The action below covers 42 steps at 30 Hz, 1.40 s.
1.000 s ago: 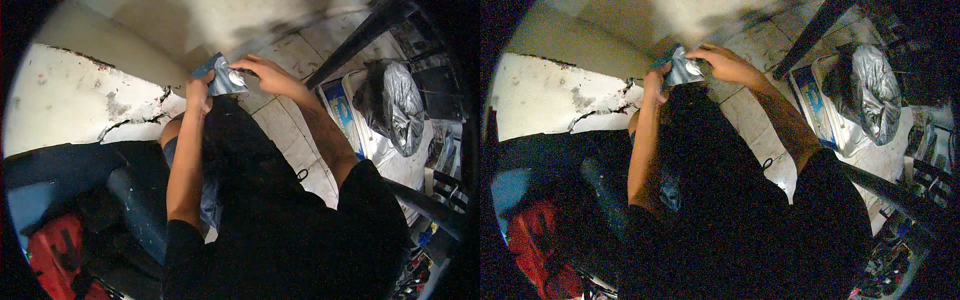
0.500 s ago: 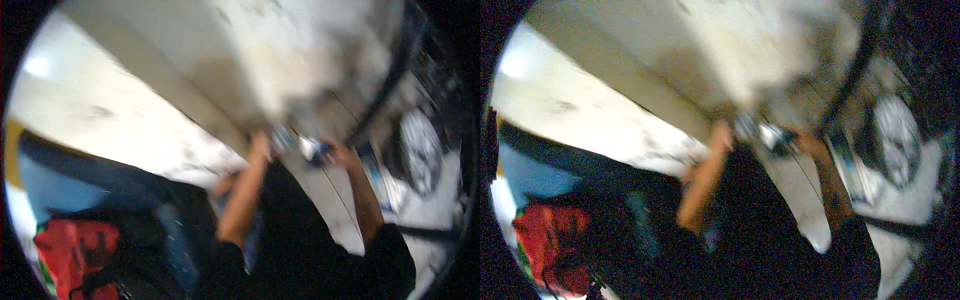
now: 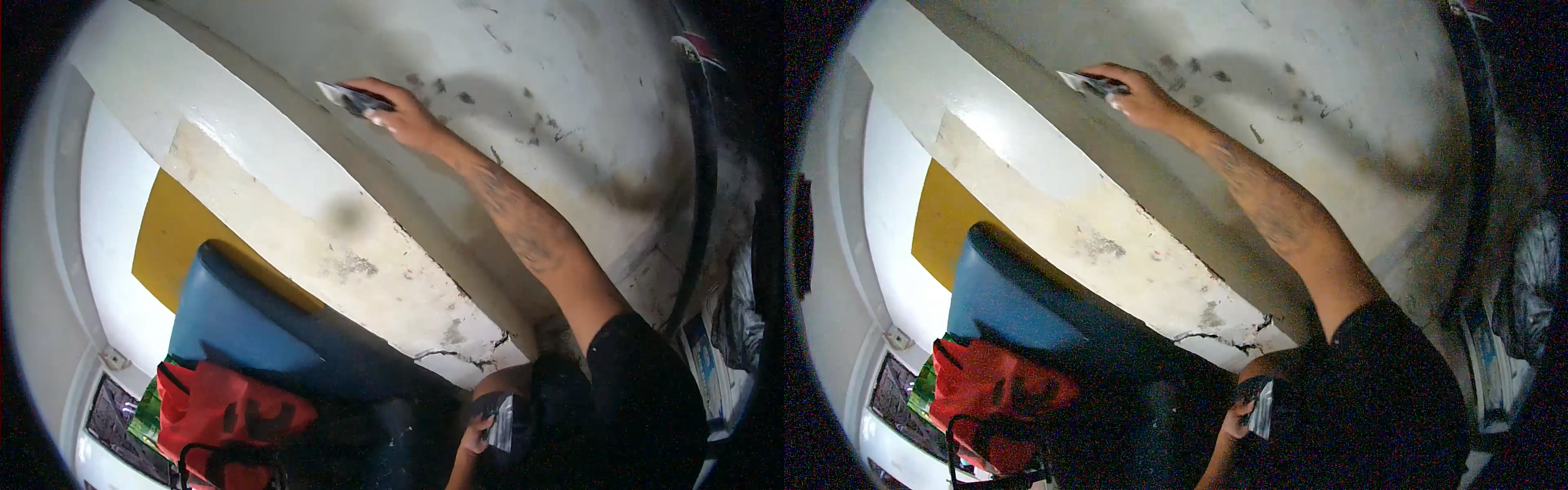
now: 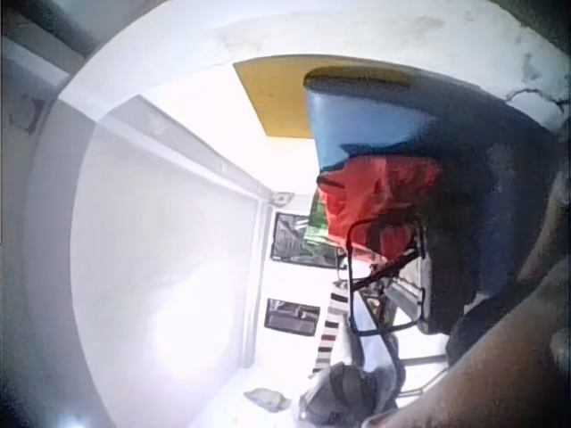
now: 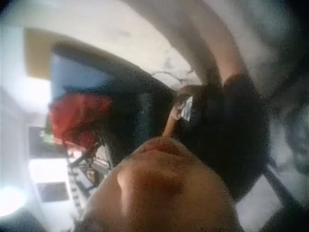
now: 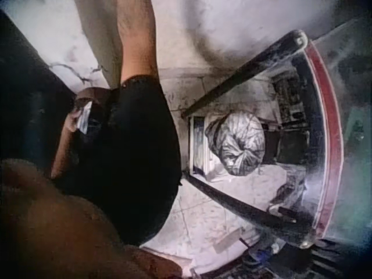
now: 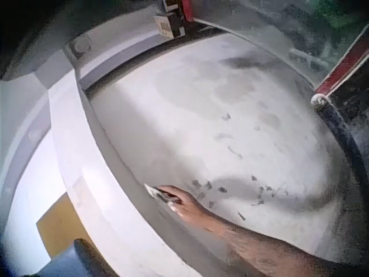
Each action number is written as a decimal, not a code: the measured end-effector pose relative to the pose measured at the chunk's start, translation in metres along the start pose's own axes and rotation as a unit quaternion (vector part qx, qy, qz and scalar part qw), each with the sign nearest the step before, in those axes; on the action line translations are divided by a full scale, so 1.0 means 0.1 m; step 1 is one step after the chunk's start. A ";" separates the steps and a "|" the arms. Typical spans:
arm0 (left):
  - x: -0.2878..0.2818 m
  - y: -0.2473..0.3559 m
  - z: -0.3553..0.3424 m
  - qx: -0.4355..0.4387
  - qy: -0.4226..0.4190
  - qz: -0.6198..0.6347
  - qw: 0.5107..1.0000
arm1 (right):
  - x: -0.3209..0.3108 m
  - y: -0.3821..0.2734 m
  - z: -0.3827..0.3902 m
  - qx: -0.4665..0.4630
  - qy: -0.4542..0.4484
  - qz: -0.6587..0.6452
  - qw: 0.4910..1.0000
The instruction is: The person is applying plaster to a wall using two hand trowels.
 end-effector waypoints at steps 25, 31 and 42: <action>-0.13 -0.24 -0.14 -0.020 -0.060 0.159 0.985 | 0.68 0.23 -1.24 -0.091 -0.015 -0.006 0.996; -0.12 -0.26 -0.36 0.072 -0.062 0.072 0.993 | 0.50 0.22 -0.76 -0.108 -0.034 0.049 0.992; 0.60 0.13 0.36 0.030 -0.187 0.172 0.967 | 0.44 -0.02 0.17 -0.050 -0.031 0.055 0.997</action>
Point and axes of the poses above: each hand's wrist, its own z-axis away from the middle knuckle, its own x-axis out of the palm, y = z × x, the point moved 4 cm from there along -z, towards the middle knuckle, and after that the axes turned 10 degrees about -x, right-handed, at the moved point
